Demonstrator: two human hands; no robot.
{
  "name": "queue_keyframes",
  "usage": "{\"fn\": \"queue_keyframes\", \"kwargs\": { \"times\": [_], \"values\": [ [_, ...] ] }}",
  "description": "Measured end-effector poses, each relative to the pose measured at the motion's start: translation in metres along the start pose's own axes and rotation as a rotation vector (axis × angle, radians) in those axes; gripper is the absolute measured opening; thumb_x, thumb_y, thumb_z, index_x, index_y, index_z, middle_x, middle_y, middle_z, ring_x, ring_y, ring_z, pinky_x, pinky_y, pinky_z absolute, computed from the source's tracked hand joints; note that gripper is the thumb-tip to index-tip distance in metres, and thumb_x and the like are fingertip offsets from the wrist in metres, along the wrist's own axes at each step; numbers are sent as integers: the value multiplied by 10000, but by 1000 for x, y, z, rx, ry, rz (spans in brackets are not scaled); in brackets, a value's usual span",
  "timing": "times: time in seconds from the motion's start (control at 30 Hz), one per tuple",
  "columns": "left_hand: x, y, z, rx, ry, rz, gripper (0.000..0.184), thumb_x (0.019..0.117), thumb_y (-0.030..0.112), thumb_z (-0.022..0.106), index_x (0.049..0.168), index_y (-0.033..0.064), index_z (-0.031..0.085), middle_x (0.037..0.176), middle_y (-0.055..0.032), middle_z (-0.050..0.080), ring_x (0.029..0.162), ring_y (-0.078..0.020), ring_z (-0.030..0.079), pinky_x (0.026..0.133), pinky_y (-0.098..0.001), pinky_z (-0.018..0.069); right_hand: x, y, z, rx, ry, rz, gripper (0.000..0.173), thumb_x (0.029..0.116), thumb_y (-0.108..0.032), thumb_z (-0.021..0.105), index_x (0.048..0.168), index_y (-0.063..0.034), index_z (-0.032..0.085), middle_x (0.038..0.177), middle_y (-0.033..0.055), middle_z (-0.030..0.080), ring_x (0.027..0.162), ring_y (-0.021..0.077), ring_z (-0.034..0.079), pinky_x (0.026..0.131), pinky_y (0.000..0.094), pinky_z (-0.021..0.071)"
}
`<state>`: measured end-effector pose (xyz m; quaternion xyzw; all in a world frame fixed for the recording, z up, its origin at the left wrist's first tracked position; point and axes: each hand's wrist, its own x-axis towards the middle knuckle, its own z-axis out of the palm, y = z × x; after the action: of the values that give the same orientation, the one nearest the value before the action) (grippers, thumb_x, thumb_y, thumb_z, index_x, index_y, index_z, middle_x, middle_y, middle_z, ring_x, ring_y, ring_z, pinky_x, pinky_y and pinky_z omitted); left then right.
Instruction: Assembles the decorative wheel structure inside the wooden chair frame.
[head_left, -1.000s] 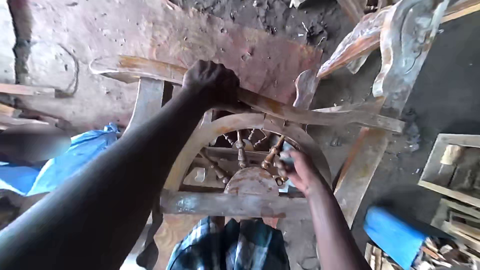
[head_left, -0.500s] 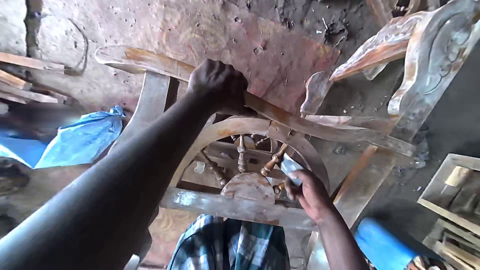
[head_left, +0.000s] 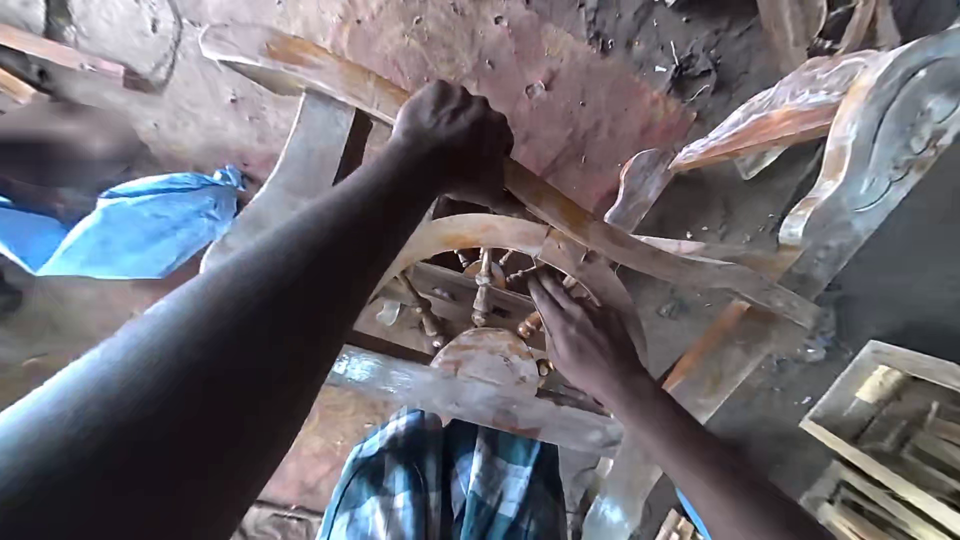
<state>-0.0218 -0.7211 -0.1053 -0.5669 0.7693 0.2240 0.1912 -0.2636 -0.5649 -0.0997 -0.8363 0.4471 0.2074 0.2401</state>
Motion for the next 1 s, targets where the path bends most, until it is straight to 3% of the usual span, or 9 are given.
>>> {"fn": "queue_keyframes", "kwargs": {
  "times": [0.17, 0.27, 0.33, 0.5, 0.63, 0.73, 0.8, 0.9, 1.0],
  "values": [
    [1, -4, 2, -32, 35, -5, 733, 600, 901, 637, 963, 271, 728, 809, -88, 684, 805, -345, 683, 655, -596, 499, -24, 3, -16, 23, -13, 45, 580, 1003, -335, 539, 1569, -238, 459, 1570, -71, 493, 697, 205, 691, 531, 436, 544],
    [1, -3, 6, -44, 35, -3, 730, 620, 873, 662, 947, 222, 713, 817, -118, 679, 817, -370, 680, 668, -615, 497, -4, -2, -11, -38, -81, 89, 567, 1075, -530, 375, 1537, -224, 494, 1560, -33, 507, 974, 267, 717, 735, 511, 582],
    [-1, -2, 3, -29, 31, -10, 736, 621, 882, 656, 951, 227, 711, 818, -117, 677, 818, -370, 678, 670, -607, 495, 10, -2, -12, -61, -66, 80, 502, 1073, -494, 435, 1423, -170, 593, 1431, 31, 607, 1015, 321, 698, 765, 539, 574],
    [2, -6, 5, -47, 49, 0, 720, 624, 873, 655, 889, 204, 690, 790, -111, 662, 800, -362, 674, 652, -602, 486, -17, 3, -14, -4, 29, 80, 462, 1079, -391, 422, 1493, -241, 561, 1549, -80, 520, 827, 224, 726, 571, 450, 561],
    [0, -2, 4, -46, 22, -2, 770, 618, 897, 642, 970, 216, 716, 830, -127, 679, 841, -377, 680, 691, -625, 494, -3, 5, -19, 83, 25, 103, 437, 1099, -388, 382, 1406, -220, 644, 1416, -25, 643, 1042, 252, 721, 798, 515, 590],
    [-1, -2, 1, -28, 22, -12, 774, 612, 911, 623, 986, 239, 717, 819, -117, 674, 826, -368, 674, 679, -611, 485, -29, 11, 6, 86, 84, 7, 662, 963, -125, 644, 1584, -212, 431, 1643, -60, 387, 778, 228, 714, 579, 447, 583],
    [-1, -1, 1, -35, 15, -17, 773, 631, 892, 638, 1007, 222, 719, 846, -138, 681, 849, -386, 677, 704, -628, 486, -30, 12, 23, 141, 141, 6, 777, 895, -23, 670, 1601, -193, 395, 1669, -53, 339, 796, 231, 712, 604, 442, 584],
    [1, -3, 3, -66, 25, -19, 777, 613, 881, 649, 1021, 224, 720, 876, -145, 692, 885, -401, 677, 719, -657, 493, -13, 1, 23, 183, 199, 32, 531, 1081, -339, 479, 1566, -127, 443, 1628, 22, 416, 909, 242, 731, 679, 435, 604],
    [3, -3, 13, -165, 25, 0, 763, 623, 830, 722, 1016, 177, 706, 923, -151, 688, 923, -393, 671, 736, -682, 489, -23, 1, 28, 207, 214, 54, 520, 1092, -387, 453, 1565, -171, 460, 1636, -25, 405, 940, 215, 730, 700, 417, 609]
  ]
}}
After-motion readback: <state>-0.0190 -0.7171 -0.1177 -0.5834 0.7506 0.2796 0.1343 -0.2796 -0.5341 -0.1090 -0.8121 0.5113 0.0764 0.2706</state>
